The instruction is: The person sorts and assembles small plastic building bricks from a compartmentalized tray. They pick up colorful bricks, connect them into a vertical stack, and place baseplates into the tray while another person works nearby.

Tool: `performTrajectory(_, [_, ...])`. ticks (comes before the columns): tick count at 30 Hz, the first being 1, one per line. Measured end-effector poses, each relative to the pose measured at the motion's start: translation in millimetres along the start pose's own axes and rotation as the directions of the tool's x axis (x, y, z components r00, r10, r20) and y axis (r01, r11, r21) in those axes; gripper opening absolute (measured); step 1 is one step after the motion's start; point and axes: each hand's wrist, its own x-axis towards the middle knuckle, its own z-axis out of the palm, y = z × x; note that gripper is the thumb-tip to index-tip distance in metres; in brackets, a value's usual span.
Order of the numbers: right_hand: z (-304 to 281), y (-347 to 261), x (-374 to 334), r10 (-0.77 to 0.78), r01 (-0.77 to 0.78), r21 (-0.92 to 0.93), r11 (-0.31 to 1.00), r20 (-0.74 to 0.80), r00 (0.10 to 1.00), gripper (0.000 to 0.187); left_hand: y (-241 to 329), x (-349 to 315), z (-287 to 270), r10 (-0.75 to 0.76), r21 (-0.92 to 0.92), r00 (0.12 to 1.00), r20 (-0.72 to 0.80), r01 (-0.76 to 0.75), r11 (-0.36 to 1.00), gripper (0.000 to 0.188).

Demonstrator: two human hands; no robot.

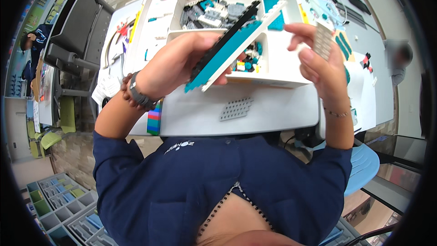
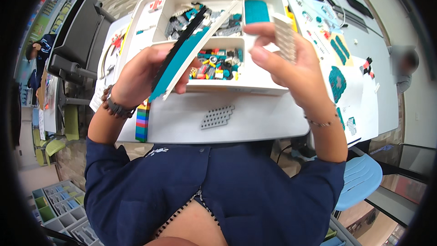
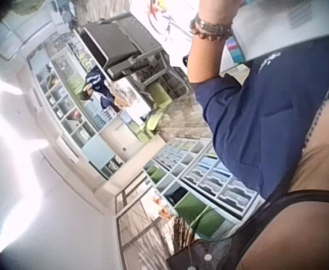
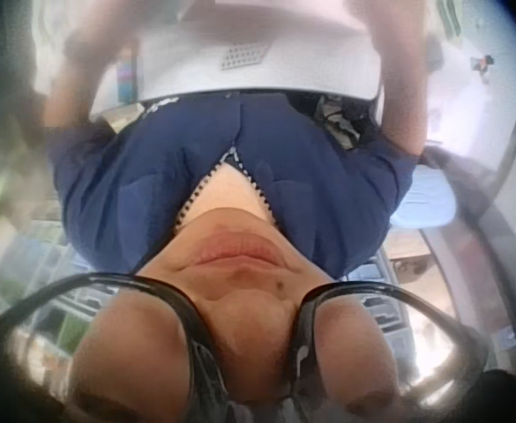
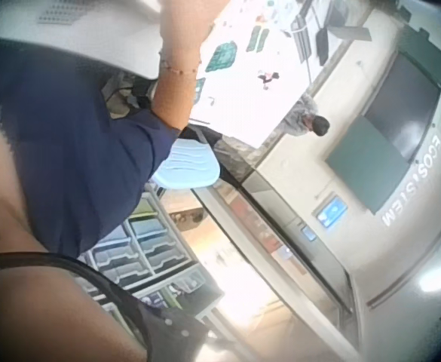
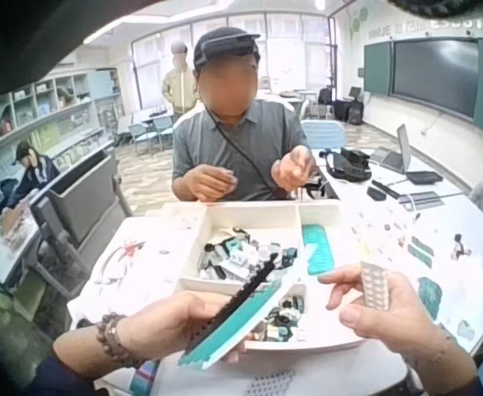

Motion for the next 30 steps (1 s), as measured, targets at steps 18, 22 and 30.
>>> performTrajectory(18, [-22.9,10.1,69.7,-0.150,0.178,0.119,0.977,-0.211,0.966,0.025,40.9,114.6,3.5,0.310,0.399,0.933,0.182,-0.358,0.844,0.029])
performTrajectory(22, [-22.0,14.0,71.3,-0.128,0.157,0.142,0.977,-0.193,0.973,0.025,31.8,117.7,0.8,0.304,0.379,0.934,0.188,-0.354,0.855,0.026])
performTrajectory(30, [-23.2,22.7,77.1,-0.115,0.139,0.148,0.979,-0.163,0.980,0.024,18.3,122.9,-2.7,0.360,0.317,0.917,0.170,-0.397,0.861,0.028])
